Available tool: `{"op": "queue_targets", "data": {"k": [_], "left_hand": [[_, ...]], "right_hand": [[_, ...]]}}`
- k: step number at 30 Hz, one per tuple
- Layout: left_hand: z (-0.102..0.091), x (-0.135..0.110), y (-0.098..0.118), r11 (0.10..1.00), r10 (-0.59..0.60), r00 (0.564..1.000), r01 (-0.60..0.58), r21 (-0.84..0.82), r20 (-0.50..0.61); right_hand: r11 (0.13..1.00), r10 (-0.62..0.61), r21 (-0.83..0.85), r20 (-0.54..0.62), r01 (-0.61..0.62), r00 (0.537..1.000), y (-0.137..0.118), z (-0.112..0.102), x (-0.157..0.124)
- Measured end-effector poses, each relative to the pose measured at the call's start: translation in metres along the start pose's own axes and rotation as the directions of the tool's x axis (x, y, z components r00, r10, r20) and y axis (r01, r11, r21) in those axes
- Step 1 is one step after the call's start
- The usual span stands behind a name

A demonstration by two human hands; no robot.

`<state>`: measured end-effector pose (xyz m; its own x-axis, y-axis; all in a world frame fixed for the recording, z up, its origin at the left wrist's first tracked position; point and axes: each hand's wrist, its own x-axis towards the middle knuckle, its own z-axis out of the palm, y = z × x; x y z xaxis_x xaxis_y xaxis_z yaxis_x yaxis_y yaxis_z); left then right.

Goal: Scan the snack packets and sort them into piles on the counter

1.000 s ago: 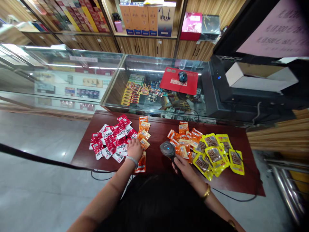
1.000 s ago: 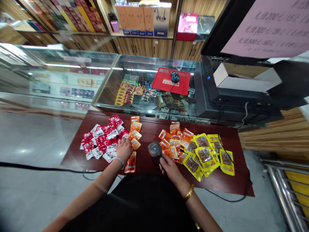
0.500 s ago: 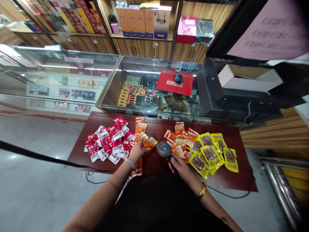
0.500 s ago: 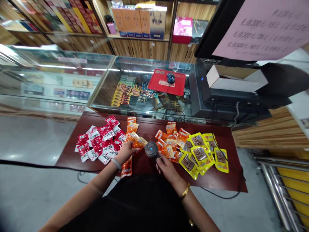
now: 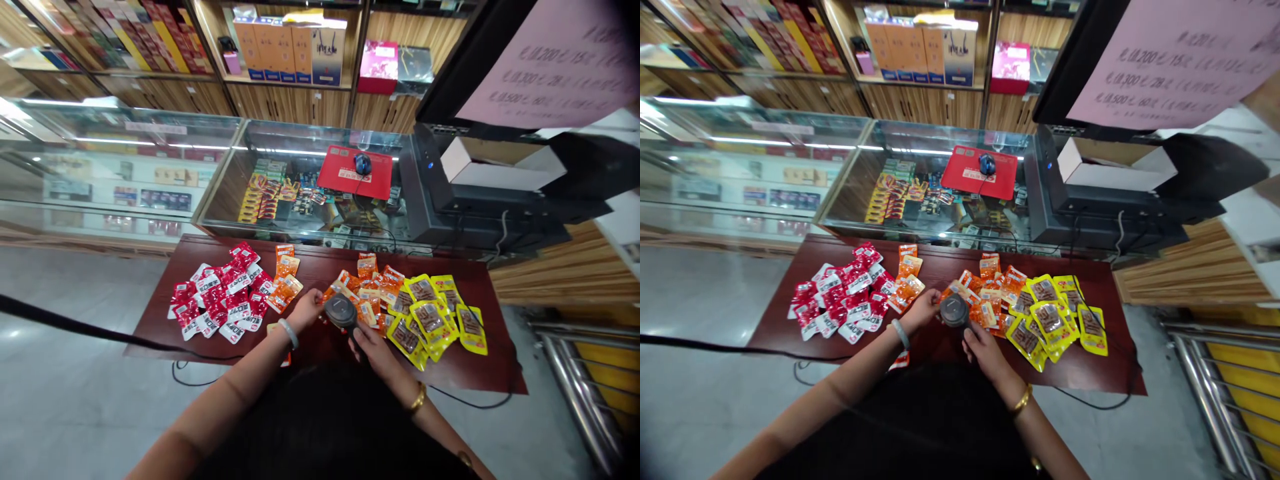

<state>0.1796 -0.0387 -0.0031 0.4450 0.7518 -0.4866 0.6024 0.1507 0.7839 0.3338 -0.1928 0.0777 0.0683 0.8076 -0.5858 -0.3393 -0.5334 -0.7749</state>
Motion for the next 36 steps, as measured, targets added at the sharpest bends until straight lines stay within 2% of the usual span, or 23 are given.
{"op": "queue_targets", "data": {"k": [2, 4, 5, 7, 9, 12, 15, 17, 19, 22, 24, 28, 33, 36], "left_hand": [[-0.001, 0.003, 0.002, 0.999, 0.046, 0.999, -0.046, -0.017, 0.017], [-0.015, 0.001, 0.000, 0.986, 0.063, 0.994, -0.047, 0.157, -0.094], [-0.025, -0.002, -0.002, 0.958, 0.064, 0.979, -0.007, 0.287, -0.191], [-0.046, -0.007, -0.009, 0.845, 0.071, 0.924, 0.145, 0.515, -0.376], [-0.065, -0.012, -0.018, 0.721, 0.060, 0.880, 0.289, 0.630, -0.471], [-0.081, -0.013, -0.027, 0.614, -0.017, 0.882, 0.381, 0.692, -0.471], [-0.085, -0.010, -0.031, 0.596, -0.050, 0.900, 0.375, 0.710, -0.433], [-0.084, -0.008, -0.031, 0.650, -0.083, 0.924, 0.334, 0.683, -0.373], [-0.076, -0.007, -0.030, 0.758, -0.139, 0.947, 0.291, 0.583, -0.290], [-0.054, -0.004, -0.029, 0.923, -0.171, 0.968, 0.222, 0.313, -0.182], [-0.035, -0.002, -0.028, 0.975, -0.153, 0.981, 0.169, 0.141, -0.120], [-0.008, -0.001, -0.019, 0.994, -0.108, 0.992, 0.107, -0.030, -0.064], [-0.002, -0.003, -0.008, 0.999, -0.032, 0.999, 0.032, 0.000, -0.029], [0.010, -0.002, -0.003, 0.994, -0.061, 0.998, 0.060, -0.090, -0.004]], "right_hand": [[1.000, -0.001, -0.006, 0.006, 0.001, 1.000, -0.002, 0.001, 0.000], [1.000, -0.017, -0.018, 0.015, 0.018, 1.000, -0.004, 0.001, 0.000], [0.999, -0.023, -0.022, 0.018, 0.024, 1.000, -0.005, 0.001, 0.000], [0.999, -0.024, -0.023, 0.015, 0.024, 1.000, -0.004, 0.001, 0.001], [1.000, -0.011, -0.018, 0.007, 0.011, 1.000, 0.000, 0.000, 0.002], [1.000, 0.007, 0.003, 0.007, -0.007, 1.000, 0.008, -0.001, 0.005], [1.000, -0.001, 0.013, 0.025, 0.001, 1.000, 0.011, -0.001, 0.008], [1.000, -0.004, 0.006, 0.024, 0.004, 1.000, 0.011, -0.001, 0.008], [1.000, -0.005, -0.002, 0.014, 0.005, 1.000, 0.010, -0.001, 0.007], [0.999, -0.037, -0.002, -0.002, 0.037, 0.999, 0.007, -0.001, 0.006], [0.998, -0.066, -0.004, -0.002, 0.066, 0.998, 0.004, -0.001, 0.006], [0.994, -0.105, -0.019, -0.012, 0.105, 0.994, -0.002, -0.002, 0.005], [0.996, -0.089, -0.023, -0.039, 0.088, 0.995, -0.002, -0.003, 0.001], [0.998, -0.070, -0.005, -0.048, 0.070, 0.996, 0.001, -0.005, 0.000]]}}
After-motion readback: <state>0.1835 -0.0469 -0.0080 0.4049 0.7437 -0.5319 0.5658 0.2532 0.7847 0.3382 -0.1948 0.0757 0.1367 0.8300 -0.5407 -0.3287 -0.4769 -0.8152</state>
